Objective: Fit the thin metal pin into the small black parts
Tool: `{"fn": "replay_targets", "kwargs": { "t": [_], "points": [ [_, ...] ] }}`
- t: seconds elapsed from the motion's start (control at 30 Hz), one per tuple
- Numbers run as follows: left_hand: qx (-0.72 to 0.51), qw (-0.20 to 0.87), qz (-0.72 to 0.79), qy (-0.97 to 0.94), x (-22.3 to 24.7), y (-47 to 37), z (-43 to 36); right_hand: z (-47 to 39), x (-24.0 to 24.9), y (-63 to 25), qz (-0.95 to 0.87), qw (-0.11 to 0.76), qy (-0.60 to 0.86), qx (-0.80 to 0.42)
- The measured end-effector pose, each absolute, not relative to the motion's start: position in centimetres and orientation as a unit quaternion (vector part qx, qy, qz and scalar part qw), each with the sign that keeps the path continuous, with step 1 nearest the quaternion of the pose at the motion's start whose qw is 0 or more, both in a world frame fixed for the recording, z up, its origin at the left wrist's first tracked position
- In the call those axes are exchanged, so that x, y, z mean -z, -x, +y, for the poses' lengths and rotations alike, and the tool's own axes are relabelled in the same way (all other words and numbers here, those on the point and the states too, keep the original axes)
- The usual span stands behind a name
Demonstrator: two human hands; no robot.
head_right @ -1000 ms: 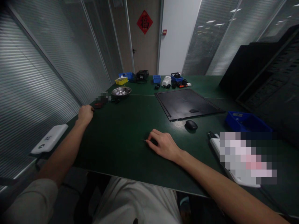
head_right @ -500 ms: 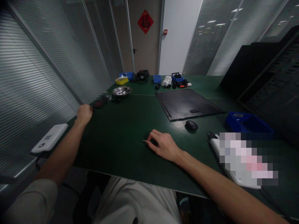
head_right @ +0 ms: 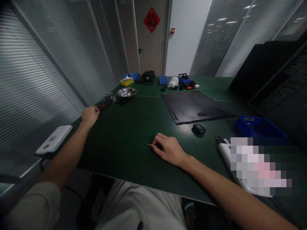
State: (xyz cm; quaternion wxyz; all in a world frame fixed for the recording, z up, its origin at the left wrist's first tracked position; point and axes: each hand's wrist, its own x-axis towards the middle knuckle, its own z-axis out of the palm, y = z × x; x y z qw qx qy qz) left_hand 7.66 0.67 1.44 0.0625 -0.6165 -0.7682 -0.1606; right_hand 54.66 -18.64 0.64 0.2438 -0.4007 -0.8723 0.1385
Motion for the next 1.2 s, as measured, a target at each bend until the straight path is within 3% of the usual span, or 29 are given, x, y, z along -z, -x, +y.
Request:
{"fn": "replay_targets", "kwargs": {
  "t": [0.23, 0.47, 0.7, 1.2],
  "points": [
    [0.314, -0.087, -0.524, 0.787, -2.5, -18.1, -2.6, -18.6, -0.6, -54.7, -0.866, 0.249, 0.411, -0.139],
    [0.194, -0.310, -0.205, 0.908, -1.8, -28.3, -10.1, -18.5, -0.8, -54.7, -0.837, 0.261, 0.464, -0.127],
    [0.160, -0.350, -0.234, 0.893, -1.7, -28.9, -11.4, -18.6, -0.9, -54.7, -0.836, 0.235, 0.483, -0.111],
    [0.187, -0.324, -0.193, 0.907, -1.2, -28.9, -11.3, -19.1, -0.9, -54.4, -0.859, 0.204, 0.464, -0.069]
  ]
}}
